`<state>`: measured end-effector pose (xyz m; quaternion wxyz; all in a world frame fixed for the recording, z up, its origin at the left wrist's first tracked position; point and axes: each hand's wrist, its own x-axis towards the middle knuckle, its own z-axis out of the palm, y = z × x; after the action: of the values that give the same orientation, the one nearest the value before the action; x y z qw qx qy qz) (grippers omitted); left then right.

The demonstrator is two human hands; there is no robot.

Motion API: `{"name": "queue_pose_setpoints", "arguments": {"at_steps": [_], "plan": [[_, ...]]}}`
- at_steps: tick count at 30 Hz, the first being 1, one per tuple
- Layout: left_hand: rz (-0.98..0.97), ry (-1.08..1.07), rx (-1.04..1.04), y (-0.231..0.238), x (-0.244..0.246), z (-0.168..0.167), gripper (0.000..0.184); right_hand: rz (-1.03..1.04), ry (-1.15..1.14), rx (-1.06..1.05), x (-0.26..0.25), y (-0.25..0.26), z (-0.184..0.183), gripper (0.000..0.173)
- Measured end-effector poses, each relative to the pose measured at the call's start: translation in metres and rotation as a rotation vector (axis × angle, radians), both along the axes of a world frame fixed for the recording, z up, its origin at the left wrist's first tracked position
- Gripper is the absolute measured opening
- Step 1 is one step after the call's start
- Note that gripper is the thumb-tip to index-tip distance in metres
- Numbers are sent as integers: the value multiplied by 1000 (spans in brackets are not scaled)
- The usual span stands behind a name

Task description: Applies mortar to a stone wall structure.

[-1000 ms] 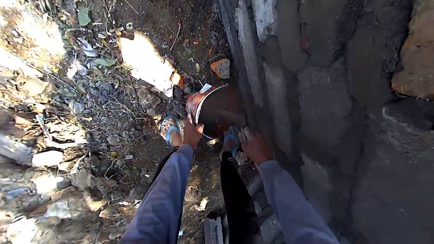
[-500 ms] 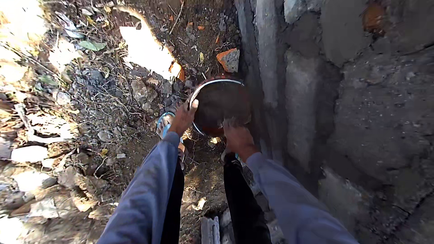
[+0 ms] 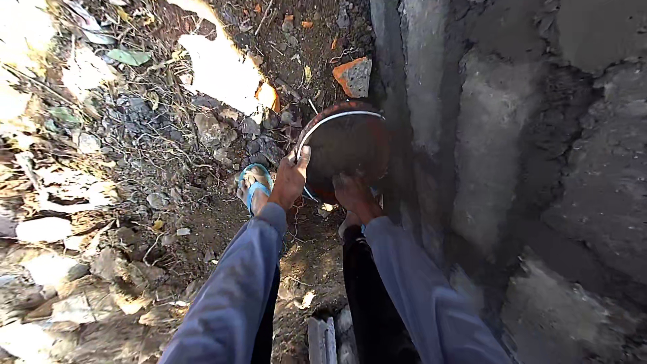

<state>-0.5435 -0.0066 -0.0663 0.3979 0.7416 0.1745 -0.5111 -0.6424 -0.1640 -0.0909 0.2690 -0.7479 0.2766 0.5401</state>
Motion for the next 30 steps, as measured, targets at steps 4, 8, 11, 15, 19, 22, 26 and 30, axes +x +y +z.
{"name": "queue_pose_setpoints", "arguments": {"at_steps": [4, 8, 11, 15, 19, 22, 26, 30], "plan": [[41, -1, 16, -13, 18, -1, 60, 15, -5, 32, 5, -6, 8, 47], [81, 51, -47, -9, 27, 1, 62, -1, -65, 100, -1, -15, 22, 46], [113, 47, -88, -3, 26, -1, 59, 97, -243, -56, -14, -19, 46, 42], [145, 10, -114, 0, 16, -17, 54, 156, -276, -252, -31, -16, 50, 47], [166, -15, -98, 1, 14, -23, 53, -438, -202, -15, -9, -17, 43, 50], [139, 5, -97, 2, 14, -22, 54, -417, -14, 172, -7, -18, 21, 57], [82, 6, -66, 5, 10, -9, 60, 12, 30, -45, -4, -27, 53, 51], [116, 33, -63, 3, 13, -11, 61, -21, 82, -373, -8, -32, 70, 47]]}}
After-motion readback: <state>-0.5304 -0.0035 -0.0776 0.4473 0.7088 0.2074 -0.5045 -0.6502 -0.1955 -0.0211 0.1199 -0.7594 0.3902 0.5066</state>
